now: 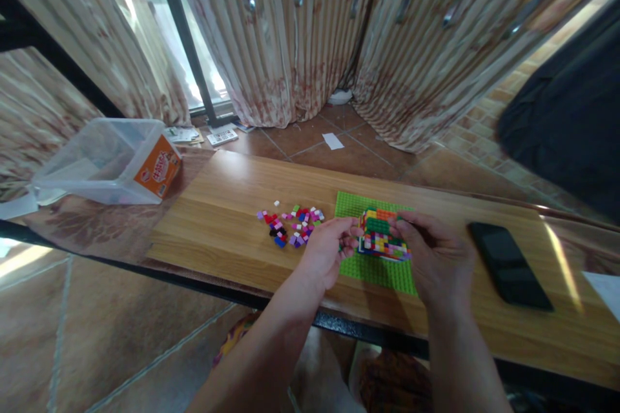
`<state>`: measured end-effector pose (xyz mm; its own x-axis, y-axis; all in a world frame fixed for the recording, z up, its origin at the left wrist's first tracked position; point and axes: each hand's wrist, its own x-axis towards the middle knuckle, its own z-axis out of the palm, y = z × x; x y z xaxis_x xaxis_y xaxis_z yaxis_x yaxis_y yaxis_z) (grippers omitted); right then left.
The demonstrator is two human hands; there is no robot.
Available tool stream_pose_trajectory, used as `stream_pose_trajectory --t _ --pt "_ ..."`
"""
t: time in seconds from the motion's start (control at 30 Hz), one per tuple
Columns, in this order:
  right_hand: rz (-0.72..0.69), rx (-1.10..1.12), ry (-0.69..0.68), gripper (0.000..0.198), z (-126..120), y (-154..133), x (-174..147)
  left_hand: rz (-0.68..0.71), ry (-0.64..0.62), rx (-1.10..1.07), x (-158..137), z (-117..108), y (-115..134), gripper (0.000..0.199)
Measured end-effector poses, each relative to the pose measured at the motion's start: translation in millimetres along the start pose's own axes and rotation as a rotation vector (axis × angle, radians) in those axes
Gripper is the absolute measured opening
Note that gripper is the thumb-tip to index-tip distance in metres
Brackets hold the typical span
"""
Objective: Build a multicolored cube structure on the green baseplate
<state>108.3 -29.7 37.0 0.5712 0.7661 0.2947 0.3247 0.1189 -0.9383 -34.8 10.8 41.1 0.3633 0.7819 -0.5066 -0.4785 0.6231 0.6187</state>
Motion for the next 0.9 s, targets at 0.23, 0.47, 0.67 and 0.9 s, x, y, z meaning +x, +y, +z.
stream_pose_trajectory --t 0.23,0.47,0.67,0.9 --pt "-0.02 -0.071 0.111 0.023 -13 7 8 0.015 0.007 0.025 2 -2 -2 0.014" --pt "-0.139 -0.448 0.043 0.031 -29 14 11 0.018 0.01 0.028 1 -2 -3 0.015" --pt "-0.076 -0.443 0.015 0.03 -32 20 12 0.006 0.017 0.038 -1 0 -1 0.013" --pt "-0.227 -0.368 -0.124 0.018 -20 14 6 0.001 0.016 0.08 0 2 -3 0.014"
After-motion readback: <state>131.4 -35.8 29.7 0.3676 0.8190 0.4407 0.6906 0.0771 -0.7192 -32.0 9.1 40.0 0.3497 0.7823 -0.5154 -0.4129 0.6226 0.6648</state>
